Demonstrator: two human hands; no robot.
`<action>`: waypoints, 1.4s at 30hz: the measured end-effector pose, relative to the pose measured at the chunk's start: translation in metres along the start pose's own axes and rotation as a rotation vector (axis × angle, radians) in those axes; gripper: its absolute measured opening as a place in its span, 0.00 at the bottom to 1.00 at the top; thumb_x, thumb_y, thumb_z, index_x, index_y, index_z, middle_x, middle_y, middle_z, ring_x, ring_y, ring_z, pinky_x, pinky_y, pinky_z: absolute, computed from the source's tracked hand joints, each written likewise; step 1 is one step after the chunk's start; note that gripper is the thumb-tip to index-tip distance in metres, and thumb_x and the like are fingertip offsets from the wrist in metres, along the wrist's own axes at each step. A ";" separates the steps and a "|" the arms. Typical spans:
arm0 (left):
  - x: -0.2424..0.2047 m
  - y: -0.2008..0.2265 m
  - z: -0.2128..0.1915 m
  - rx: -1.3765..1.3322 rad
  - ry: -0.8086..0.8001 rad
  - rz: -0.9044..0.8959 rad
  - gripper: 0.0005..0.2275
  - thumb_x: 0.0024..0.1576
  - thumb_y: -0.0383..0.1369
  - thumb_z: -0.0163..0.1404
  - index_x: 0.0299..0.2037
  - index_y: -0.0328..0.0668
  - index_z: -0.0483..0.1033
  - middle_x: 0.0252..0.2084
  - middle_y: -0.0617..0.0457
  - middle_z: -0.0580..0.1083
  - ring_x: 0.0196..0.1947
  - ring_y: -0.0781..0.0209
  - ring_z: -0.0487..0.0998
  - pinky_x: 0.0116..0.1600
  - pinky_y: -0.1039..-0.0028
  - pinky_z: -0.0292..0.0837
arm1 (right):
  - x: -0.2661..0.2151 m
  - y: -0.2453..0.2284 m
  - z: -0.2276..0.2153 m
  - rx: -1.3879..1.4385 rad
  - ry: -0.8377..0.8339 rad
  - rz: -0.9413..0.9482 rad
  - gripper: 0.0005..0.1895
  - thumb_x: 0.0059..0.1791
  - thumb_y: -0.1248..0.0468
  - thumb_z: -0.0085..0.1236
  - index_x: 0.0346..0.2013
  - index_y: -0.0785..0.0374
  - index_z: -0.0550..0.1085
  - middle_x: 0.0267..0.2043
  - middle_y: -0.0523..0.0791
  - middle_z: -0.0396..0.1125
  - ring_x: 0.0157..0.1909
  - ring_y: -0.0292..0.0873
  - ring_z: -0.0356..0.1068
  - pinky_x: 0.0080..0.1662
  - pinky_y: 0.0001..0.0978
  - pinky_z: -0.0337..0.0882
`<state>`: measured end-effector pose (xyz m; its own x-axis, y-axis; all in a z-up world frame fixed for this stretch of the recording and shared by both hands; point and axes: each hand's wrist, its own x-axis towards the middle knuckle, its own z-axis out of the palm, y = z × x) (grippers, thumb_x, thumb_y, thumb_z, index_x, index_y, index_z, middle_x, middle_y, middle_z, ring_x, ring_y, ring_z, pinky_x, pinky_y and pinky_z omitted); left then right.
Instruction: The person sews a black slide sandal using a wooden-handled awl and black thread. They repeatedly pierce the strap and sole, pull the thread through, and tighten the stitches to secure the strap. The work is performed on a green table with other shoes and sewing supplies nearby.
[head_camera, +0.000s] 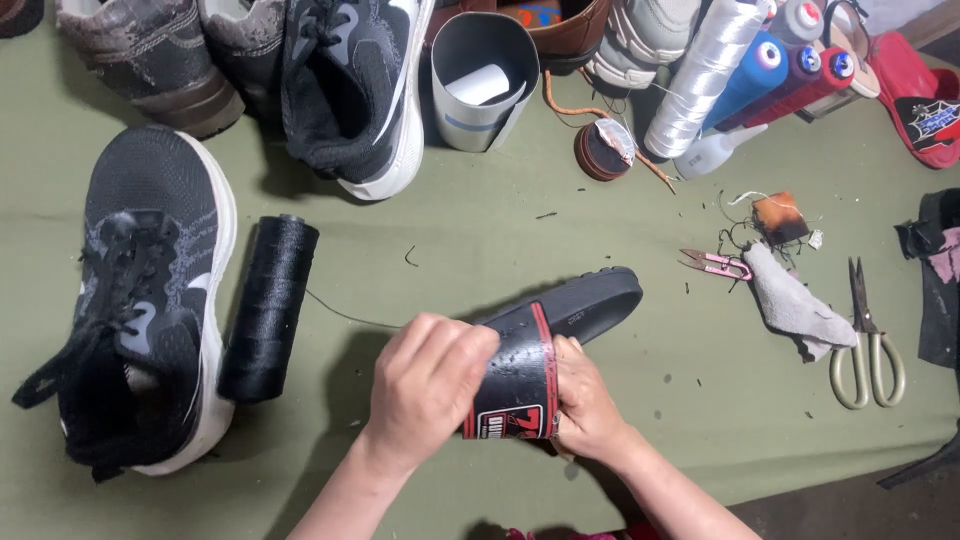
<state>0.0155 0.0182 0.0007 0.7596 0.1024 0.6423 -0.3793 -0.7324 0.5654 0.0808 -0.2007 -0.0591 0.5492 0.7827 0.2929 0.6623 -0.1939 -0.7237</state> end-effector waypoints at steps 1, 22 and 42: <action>0.000 -0.006 0.001 0.000 -0.002 0.001 0.13 0.69 0.31 0.37 0.37 0.38 0.74 0.32 0.52 0.71 0.31 0.53 0.69 0.38 0.66 0.68 | 0.005 -0.005 -0.001 0.001 0.002 0.001 0.14 0.56 0.55 0.42 0.35 0.60 0.71 0.36 0.43 0.68 0.38 0.48 0.63 0.41 0.38 0.57; -0.032 -0.048 0.011 -0.017 -0.327 -0.143 0.25 0.48 0.23 0.57 0.59 0.47 0.74 0.47 0.50 0.71 0.48 0.46 0.73 0.51 0.55 0.70 | 0.045 -0.029 -0.048 -0.672 -0.164 0.267 0.11 0.48 0.59 0.60 0.45 0.53 0.74 0.35 0.42 0.64 0.41 0.49 0.70 0.42 0.40 0.73; -0.037 -0.068 0.022 -0.445 -0.445 -0.490 0.15 0.56 0.22 0.50 0.46 0.53 0.85 0.33 0.62 0.77 0.32 0.69 0.77 0.38 0.79 0.68 | 0.026 -0.055 -0.051 -0.764 -0.443 0.163 0.09 0.41 0.76 0.47 0.29 0.59 0.66 0.28 0.46 0.58 0.22 0.52 0.61 0.24 0.47 0.62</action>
<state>0.0244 0.0492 -0.0727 0.9986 -0.0036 0.0530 -0.0513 -0.3262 0.9439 0.0840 -0.2000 0.0202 0.5240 0.8366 -0.1597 0.8385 -0.5396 -0.0754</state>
